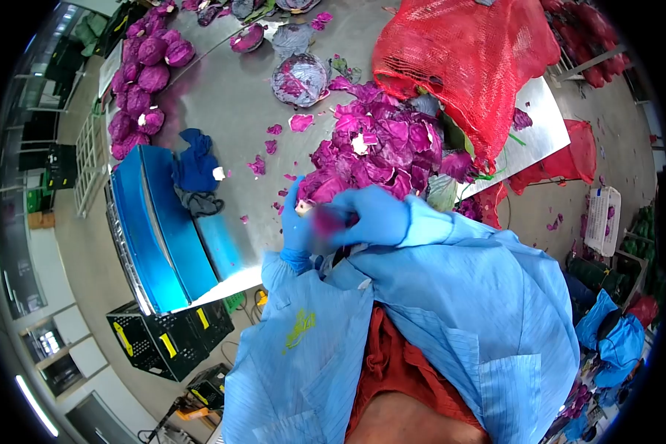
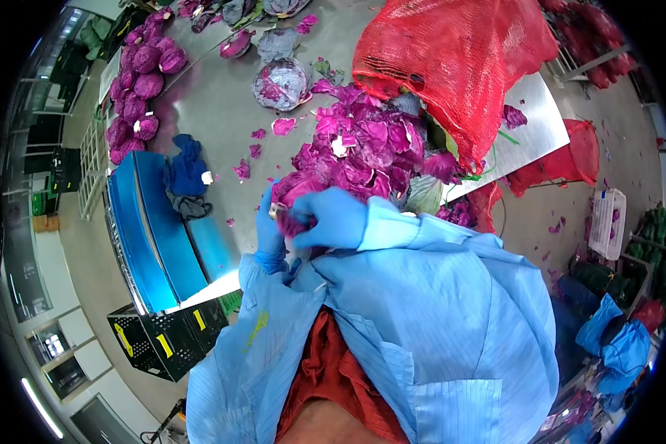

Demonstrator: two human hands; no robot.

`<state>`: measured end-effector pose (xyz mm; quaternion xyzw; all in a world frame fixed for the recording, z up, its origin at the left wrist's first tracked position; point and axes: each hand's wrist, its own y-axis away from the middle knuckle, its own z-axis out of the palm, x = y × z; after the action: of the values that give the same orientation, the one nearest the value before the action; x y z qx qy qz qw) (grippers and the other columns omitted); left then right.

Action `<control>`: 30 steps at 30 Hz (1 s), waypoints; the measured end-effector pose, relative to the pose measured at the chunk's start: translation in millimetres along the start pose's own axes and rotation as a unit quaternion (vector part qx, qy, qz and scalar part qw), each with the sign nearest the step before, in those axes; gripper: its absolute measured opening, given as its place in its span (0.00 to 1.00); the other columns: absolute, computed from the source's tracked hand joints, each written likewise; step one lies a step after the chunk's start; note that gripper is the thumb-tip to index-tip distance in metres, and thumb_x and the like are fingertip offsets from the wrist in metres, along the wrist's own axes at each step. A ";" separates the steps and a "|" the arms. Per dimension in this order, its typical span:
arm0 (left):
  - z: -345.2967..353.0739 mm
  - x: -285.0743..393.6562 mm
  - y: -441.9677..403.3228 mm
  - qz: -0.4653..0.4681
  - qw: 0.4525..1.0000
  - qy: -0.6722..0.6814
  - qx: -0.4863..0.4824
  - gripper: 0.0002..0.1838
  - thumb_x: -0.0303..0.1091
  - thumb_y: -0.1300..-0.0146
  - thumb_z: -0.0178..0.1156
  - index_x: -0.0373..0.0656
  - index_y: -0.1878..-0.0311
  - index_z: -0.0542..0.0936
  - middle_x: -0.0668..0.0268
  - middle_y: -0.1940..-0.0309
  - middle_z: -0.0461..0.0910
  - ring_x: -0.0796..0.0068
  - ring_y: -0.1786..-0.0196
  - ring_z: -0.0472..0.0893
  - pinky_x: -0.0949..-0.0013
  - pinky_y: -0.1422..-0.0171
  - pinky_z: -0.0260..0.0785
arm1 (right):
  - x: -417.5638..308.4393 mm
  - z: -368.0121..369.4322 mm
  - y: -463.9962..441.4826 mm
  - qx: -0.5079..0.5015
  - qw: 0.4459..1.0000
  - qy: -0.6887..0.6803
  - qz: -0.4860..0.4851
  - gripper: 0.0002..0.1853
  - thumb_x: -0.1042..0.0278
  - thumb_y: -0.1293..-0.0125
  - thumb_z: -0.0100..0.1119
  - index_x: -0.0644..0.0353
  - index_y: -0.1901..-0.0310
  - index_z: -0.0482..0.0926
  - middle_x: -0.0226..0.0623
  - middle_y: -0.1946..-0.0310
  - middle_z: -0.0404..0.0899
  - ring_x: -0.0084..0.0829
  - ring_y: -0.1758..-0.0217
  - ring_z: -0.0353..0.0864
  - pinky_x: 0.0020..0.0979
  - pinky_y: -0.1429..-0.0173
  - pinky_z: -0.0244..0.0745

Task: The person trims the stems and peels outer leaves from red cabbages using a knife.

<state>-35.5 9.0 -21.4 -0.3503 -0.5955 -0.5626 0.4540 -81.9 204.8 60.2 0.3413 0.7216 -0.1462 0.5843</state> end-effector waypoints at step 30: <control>19.2 22.6 26.7 0.162 0.924 -0.341 -0.058 0.56 0.34 0.72 0.82 0.43 0.32 0.65 0.58 0.43 0.71 0.60 0.41 0.74 0.61 0.35 0.68 | 56.7 16.4 5.7 0.096 0.989 0.078 -0.081 0.10 0.63 0.39 0.61 0.56 0.58 0.81 0.38 0.62 0.77 0.39 0.59 0.80 0.35 0.53 0.75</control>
<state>-21.3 29.1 10.0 -0.6385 -0.6157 -0.3615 0.2873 -70.8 217.1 3.4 0.3469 0.7729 -0.2343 0.4769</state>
